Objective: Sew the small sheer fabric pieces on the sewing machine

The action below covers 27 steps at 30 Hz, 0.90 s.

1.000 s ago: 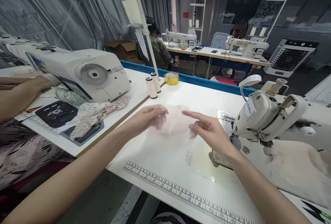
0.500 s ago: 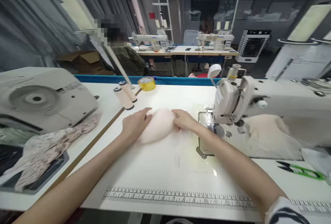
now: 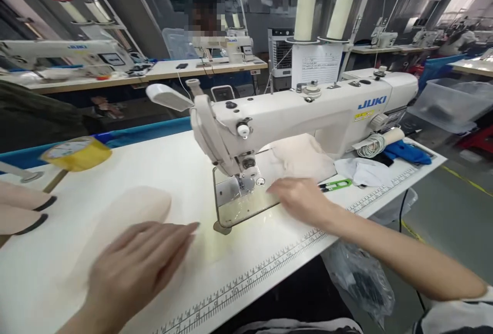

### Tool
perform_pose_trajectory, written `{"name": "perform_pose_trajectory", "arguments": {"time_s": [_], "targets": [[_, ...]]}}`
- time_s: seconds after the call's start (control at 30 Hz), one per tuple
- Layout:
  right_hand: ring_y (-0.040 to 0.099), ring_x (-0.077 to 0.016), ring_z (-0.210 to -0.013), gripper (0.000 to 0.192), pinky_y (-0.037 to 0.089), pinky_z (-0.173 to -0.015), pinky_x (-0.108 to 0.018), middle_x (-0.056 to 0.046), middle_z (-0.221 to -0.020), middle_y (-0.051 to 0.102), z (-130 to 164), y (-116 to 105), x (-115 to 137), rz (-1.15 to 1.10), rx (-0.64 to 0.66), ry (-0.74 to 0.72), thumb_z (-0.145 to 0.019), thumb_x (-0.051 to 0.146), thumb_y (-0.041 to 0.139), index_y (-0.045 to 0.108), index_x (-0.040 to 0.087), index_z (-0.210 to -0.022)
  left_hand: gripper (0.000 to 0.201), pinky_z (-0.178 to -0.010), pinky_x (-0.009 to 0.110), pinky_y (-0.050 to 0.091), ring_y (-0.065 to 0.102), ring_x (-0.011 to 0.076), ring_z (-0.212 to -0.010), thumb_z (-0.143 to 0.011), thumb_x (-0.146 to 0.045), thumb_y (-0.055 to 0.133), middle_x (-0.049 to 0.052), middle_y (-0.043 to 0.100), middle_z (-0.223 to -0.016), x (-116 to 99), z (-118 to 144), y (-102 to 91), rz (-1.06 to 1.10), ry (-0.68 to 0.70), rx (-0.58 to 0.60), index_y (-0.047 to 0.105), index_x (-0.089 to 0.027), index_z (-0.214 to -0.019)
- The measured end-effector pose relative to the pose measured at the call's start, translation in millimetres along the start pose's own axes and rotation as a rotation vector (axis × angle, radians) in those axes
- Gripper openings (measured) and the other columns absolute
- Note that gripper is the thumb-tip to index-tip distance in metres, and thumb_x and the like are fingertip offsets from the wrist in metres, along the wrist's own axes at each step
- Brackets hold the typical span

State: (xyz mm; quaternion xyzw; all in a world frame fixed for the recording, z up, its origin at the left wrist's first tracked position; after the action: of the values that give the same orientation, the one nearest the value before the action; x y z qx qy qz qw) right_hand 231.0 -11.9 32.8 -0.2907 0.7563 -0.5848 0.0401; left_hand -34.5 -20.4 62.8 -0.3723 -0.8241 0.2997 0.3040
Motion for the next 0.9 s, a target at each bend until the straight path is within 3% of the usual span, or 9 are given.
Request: {"name": "perform_pose_trajectory", "arguments": {"time_s": [0.13,0.27,0.4,0.43,0.53,0.6,0.7,0.77,0.9], "targets": [[0.065,-0.0263,-0.092,0.043,0.045,-0.061,-0.032,-0.008,-0.13,0.058,3,-32,-73,0.234,-0.106,0.335,-0.083,0.013,0.047,0.059,0.022,-0.122,0.017,-0.067,0.033,0.047,0.067,0.0187,-0.068,-0.087,-0.018,0.054,0.003,0.074,-0.082,-48,-36,43.9,0.286,0.071,0.195,0.067,-0.023,-0.096],[0.065,-0.0253,-0.083,0.031,0.04,-0.06,-0.031,-0.011,-0.105,0.07,-4,-44,-98,0.193,-0.151,0.401,-0.09,0.019,0.04,0.069,0.019,-0.101,0.023,-0.072,0.039,0.048,0.068,0.0242,-0.076,-0.091,-0.023,0.046,0.007,0.073,-0.085,-69,-60,74.7,0.503,-0.07,0.42,0.067,-0.022,-0.101],[0.065,-0.0208,-0.076,0.023,0.041,-0.061,-0.029,-0.007,-0.089,0.072,-4,-48,-68,0.06,-0.137,0.351,-0.091,0.024,0.046,0.069,0.02,-0.094,0.037,-0.087,0.045,0.047,0.062,0.0283,-0.104,-0.09,-0.029,0.051,0.009,0.066,-0.115,-67,-67,77.3,0.651,-0.325,0.352,0.052,-0.025,-0.127],[0.063,-0.0162,-0.066,0.02,0.041,-0.059,-0.026,-0.003,-0.08,0.071,-4,-45,-54,-0.037,-0.071,0.298,-0.09,0.028,0.049,0.069,0.022,-0.089,0.051,-0.094,0.047,0.043,0.054,0.0301,-0.117,-0.087,-0.033,0.058,0.01,0.058,-0.128,-64,-66,75.9,0.677,-0.409,0.311,0.043,-0.026,-0.135],[0.06,-0.011,-0.053,0.019,0.042,-0.051,-0.022,0.0,-0.072,0.068,-1,-28,-4,-0.812,0.343,0.16,-0.087,0.035,0.056,0.067,0.02,-0.084,0.088,-0.105,0.051,0.034,0.036,0.033,-0.133,-0.07,-0.042,0.075,0.012,0.039,-0.146,-55,-60,73.9,0.854,-0.609,0.299,0.028,-0.027,-0.143],[0.058,-0.0098,-0.049,0.02,0.043,-0.049,-0.021,0.002,-0.065,0.064,0,-18,16,-1.134,0.451,0.209,-0.085,0.037,0.059,0.065,0.018,-0.082,0.067,-0.102,0.046,0.039,0.048,0.0297,-0.123,-0.072,-0.039,0.075,0.01,0.051,-0.135,-51,-55,74.2,1.109,-0.691,0.398,0.046,-0.026,-0.131],[0.055,-0.0086,-0.043,0.023,0.04,-0.044,-0.019,0.005,-0.054,0.06,-1,-2,22,-1.429,0.384,0.359,-0.083,0.04,0.062,0.059,0.017,-0.083,0.018,-0.092,0.038,0.046,0.062,0.0222,-0.099,-0.079,-0.036,0.068,0.004,0.069,-0.099,-41,-46,70.1,1.461,-0.847,0.513,0.064,-0.021,-0.088],[0.055,-0.009,-0.042,0.024,0.039,-0.043,-0.018,0.005,-0.051,0.06,-1,9,20,-1.494,0.387,0.415,-0.083,0.04,0.063,0.056,0.018,-0.084,0.024,-0.088,0.035,0.047,0.065,0.02,-0.088,-0.084,-0.04,0.062,0.003,0.069,-0.085,-32,-39,65.9,1.565,-1.005,0.515,0.06,-0.018,-0.076],[0.062,-0.0117,-0.048,0.024,0.042,-0.046,-0.02,0.002,-0.058,0.063,4,23,22,-1.44,0.588,0.46,-0.081,0.038,0.065,0.057,0.016,-0.086,0.034,-0.072,0.031,0.049,0.063,0.0151,-0.065,-0.092,-0.044,0.047,0.003,0.066,-0.075,-22,-30,63.3,1.574,-1.191,0.531,0.058,-0.017,-0.076]]}}
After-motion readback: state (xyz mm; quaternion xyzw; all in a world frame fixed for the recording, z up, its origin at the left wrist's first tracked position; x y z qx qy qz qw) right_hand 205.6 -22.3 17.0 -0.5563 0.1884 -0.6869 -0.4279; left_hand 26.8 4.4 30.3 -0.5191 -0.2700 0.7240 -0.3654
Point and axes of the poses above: each hand's wrist, its own z-axis away from the middle knuckle, its own y-axis out of the palm, x = y × z, the point moved 4 cm from there along -z, towards the middle knuckle
